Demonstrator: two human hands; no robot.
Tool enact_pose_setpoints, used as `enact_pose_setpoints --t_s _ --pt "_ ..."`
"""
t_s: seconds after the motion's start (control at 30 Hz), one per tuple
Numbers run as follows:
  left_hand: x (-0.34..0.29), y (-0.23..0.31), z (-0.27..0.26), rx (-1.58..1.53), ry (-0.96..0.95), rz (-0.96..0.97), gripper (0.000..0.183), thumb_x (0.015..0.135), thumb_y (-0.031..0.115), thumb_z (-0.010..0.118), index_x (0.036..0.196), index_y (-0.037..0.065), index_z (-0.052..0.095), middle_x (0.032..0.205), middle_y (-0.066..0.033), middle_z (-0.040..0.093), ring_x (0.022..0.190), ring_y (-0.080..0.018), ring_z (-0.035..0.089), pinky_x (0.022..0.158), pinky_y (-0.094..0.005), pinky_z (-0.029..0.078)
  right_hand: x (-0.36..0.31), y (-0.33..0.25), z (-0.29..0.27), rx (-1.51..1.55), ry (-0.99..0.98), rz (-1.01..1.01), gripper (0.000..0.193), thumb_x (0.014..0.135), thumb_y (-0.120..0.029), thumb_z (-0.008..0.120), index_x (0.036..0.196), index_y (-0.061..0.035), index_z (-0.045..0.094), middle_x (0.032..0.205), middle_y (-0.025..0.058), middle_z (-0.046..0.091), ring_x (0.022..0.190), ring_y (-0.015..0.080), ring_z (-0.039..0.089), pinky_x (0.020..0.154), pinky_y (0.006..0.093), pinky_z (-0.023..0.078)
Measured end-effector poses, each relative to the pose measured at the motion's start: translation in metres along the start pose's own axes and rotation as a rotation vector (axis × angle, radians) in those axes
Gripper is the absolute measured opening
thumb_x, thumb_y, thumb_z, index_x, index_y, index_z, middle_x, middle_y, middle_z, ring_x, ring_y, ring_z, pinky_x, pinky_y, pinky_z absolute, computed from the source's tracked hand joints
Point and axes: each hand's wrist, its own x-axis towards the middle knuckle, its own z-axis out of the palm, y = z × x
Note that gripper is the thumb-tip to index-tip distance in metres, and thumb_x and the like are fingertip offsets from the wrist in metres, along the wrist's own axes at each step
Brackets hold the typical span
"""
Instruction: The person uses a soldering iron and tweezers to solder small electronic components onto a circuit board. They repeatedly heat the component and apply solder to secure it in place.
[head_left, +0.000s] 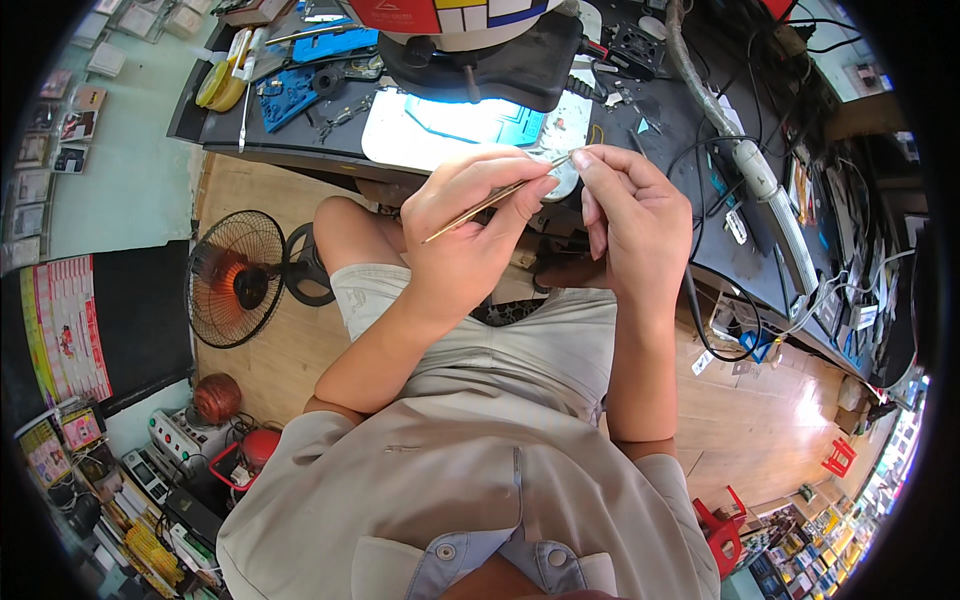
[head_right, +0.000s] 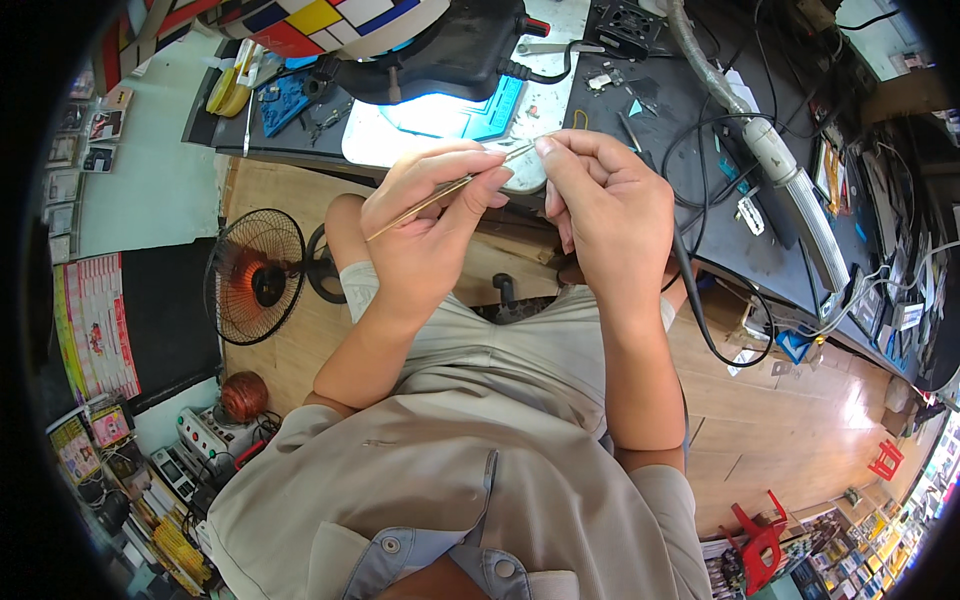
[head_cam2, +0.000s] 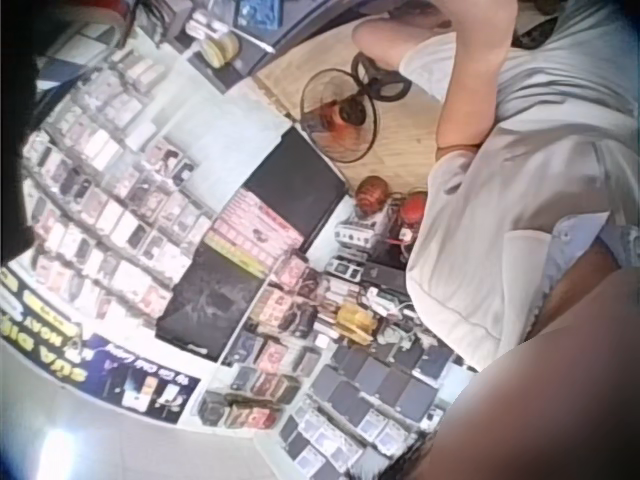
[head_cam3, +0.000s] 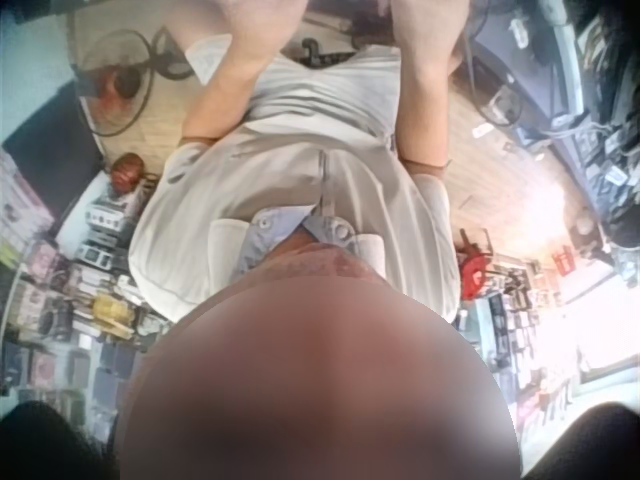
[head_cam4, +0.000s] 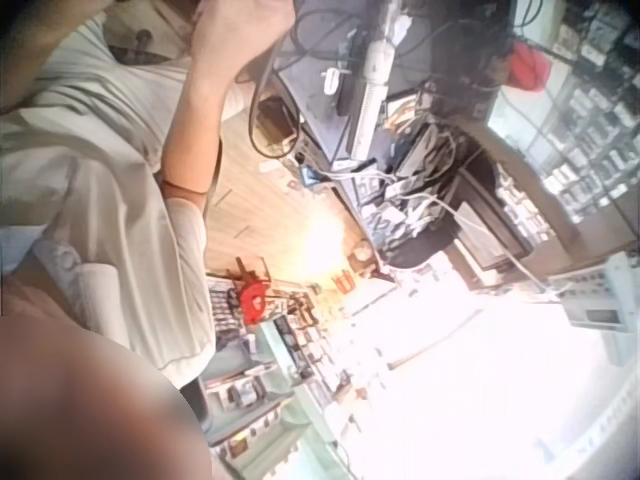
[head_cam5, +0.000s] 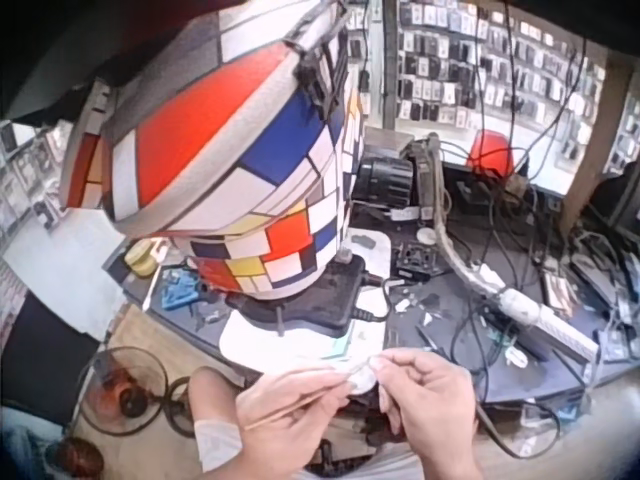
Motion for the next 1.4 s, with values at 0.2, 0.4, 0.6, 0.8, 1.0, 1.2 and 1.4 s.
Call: enact_pose_setpoints --t_s 0.2,0.4,0.6,0.8,1.0,1.2,1.4 --pt "0.001 0.001 -0.004 -0.009 -0.005 -0.012 0.019 0.087 -0.001 0.086 0.105 0.001 0.079 0.102 -0.0104 0.079 0.087 -0.017 0.075 0.076 -0.0289 0.06 0.001 0.004 0.007 -0.062 0.049 -0.034 0.019 0.099 -0.015 0.076 0.107 0.0034 0.076 0.066 -0.0031 0.064 0.051 0.0006 0.05 0.046 0.02 0.034" --pt "-0.002 0.007 -0.018 -0.038 0.033 -0.061 0.019 0.089 -0.003 0.084 0.107 -0.001 0.079 0.1 -0.0097 0.077 0.082 -0.0128 0.073 0.072 -0.0266 0.06 0.013 0.022 0.016 -0.322 0.1 -0.442 0.015 0.095 -0.01 0.079 0.106 -0.0005 0.077 0.065 -0.0018 0.064 0.055 0.0023 0.055 0.048 0.0241 0.039" --pt "-0.014 0.011 -0.056 0.03 0.082 -0.043 0.016 0.095 0.0 0.08 0.11 -0.003 0.078 0.105 -0.0095 0.073 0.077 -0.0149 0.076 0.051 -0.0204 0.055 0.031 0.026 0.028 -0.849 0.026 -1.012 0.011 0.088 -0.009 0.081 0.095 -0.0084 0.073 0.07 0.0084 0.069 0.056 0.0281 0.065 0.052 0.0379 0.051" --pt "-0.027 0.011 -0.075 -0.029 0.15 -0.104 0.015 0.093 -0.007 0.078 0.108 -0.006 0.077 0.105 -0.0097 0.072 0.082 -0.0116 0.071 0.071 -0.0237 0.061 0.036 0.012 0.021 -1.076 -0.147 -1.083 0.013 0.093 -0.012 0.078 0.105 -0.0079 0.078 0.084 0.0128 0.074 0.068 0.0313 0.071 0.063 0.0377 0.056" --pt "-0.033 -0.002 -0.079 -0.08 0.188 -0.007 0.015 0.091 -0.007 0.08 0.105 -0.005 0.077 0.101 -0.01 0.074 0.082 -0.0126 0.07 0.072 -0.0251 0.06 0.042 -0.006 0.015 -1.282 -0.321 -1.19 0.017 0.093 -0.013 0.078 0.11 -0.0071 0.078 0.086 0.013 0.074 0.071 0.0325 0.071 0.063 0.0398 0.057" --pt "-0.038 -0.01 -0.09 -0.068 0.141 -0.006 0.017 0.093 -0.009 0.077 0.109 -0.007 0.076 0.108 -0.0121 0.071 0.088 -0.0151 0.072 0.075 -0.0264 0.064 0.038 -0.012 0.015 -1.47 -0.358 -1.21 0.021 0.094 -0.01 0.077 0.115 -0.0081 0.079 0.086 0.0117 0.076 0.068 0.0296 0.071 0.062 0.0391 0.057" --pt "-0.035 -0.009 -0.089 -0.088 0.205 -0.032 0.014 0.088 -0.005 0.083 0.101 -0.004 0.078 0.096 -0.0117 0.076 0.082 -0.0183 0.071 0.073 -0.0282 0.058 0.034 -0.009 0.017 -1.398 -0.329 -1.204 0.021 0.093 -0.013 0.077 0.113 -0.009 0.078 0.084 0.0108 0.074 0.067 0.0281 0.071 0.062 0.0395 0.057"
